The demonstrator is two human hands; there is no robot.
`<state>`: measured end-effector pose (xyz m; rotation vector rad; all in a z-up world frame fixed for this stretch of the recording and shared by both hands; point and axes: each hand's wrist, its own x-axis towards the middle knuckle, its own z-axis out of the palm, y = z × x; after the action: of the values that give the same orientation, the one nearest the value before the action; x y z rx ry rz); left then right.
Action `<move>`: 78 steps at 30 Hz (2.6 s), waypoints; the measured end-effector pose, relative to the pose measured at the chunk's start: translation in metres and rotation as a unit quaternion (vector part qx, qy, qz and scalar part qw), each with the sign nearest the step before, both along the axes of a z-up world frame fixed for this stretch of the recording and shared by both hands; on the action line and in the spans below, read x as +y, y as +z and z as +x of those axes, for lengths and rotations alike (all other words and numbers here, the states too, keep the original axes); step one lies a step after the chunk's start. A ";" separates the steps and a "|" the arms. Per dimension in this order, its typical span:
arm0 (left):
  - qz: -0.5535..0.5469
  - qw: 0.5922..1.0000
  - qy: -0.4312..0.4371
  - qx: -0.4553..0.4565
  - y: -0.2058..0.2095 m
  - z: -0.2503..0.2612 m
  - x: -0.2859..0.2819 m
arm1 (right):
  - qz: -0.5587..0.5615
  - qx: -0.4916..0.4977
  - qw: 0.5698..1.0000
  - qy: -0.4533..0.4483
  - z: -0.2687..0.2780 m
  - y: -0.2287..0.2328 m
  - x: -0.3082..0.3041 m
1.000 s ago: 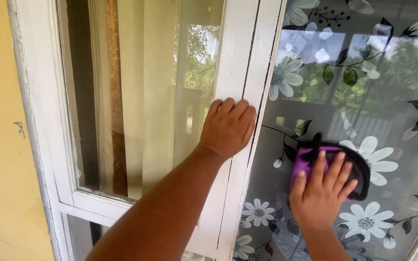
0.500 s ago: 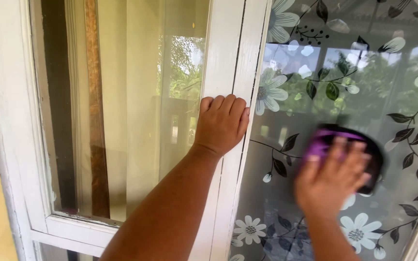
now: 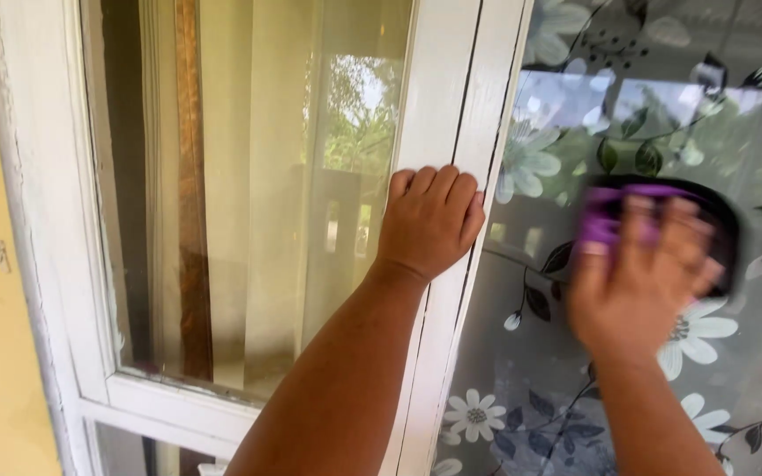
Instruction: The person sprays a cleaning solution onto a window and wipes the glass with a purple cloth. They clean the window frame and the adjacent glass pane, moving the cloth across the surfaces in a systematic manner.
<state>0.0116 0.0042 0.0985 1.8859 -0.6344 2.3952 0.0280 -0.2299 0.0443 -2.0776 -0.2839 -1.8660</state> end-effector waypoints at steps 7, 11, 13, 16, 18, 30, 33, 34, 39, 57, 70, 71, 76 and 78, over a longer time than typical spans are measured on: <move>-0.009 1.000 -0.011 -0.010 -0.004 -0.003 -0.003 | 0.197 0.035 0.979 -0.047 0.010 0.060 -0.025; -0.006 1.000 -0.012 -0.015 -0.001 -0.002 -0.004 | 0.047 0.060 0.997 -0.027 0.002 0.086 0.025; -0.005 1.000 -0.011 -0.016 -0.001 -0.003 -0.003 | -0.057 0.001 0.998 -0.009 -0.003 0.067 0.044; 0.002 0.999 -0.027 -0.021 -0.001 -0.004 -0.003 | -0.162 -0.045 0.985 0.027 -0.010 0.024 0.038; -0.001 1.000 -0.011 0.003 -0.001 -0.003 -0.001 | -0.097 0.098 0.990 0.001 -0.003 0.002 0.010; -0.062 0.983 -0.117 0.130 -0.093 -0.039 -0.027 | 0.104 0.165 0.958 0.209 -0.071 -0.158 0.055; -0.134 0.876 -0.220 0.409 -0.191 -0.097 -0.039 | 0.482 0.338 0.689 0.422 -0.117 -0.210 0.072; -0.144 0.874 -0.209 0.414 -0.219 -0.118 -0.037 | 0.480 0.351 0.683 0.425 -0.075 -0.255 0.063; -0.440 0.446 -0.256 0.736 -0.302 -0.200 -0.001 | 0.490 0.515 0.571 0.410 -0.165 -0.302 0.104; -0.375 0.721 -0.189 0.552 -0.261 -0.391 0.235 | 0.158 0.368 0.859 0.319 -0.437 -0.221 0.322; -0.231 0.762 -0.320 0.513 -0.264 -0.522 0.264 | 0.265 0.349 0.809 0.393 -0.550 -0.229 0.332; -0.213 0.787 -0.286 0.503 -0.263 -0.524 0.264 | 0.258 0.358 0.816 0.373 -0.556 -0.228 0.329; -0.201 0.831 -0.161 0.493 -0.271 -0.553 0.252 | 0.189 0.399 0.858 0.261 -0.598 -0.232 0.306; -0.182 0.853 -0.080 0.482 -0.279 -0.566 0.242 | 0.161 0.375 0.881 0.240 -0.622 -0.234 0.297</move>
<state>-0.5546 0.2458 -0.1806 2.3274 -0.2011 1.0716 -0.5944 0.0670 -0.1898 -2.0631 -0.2353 -0.6896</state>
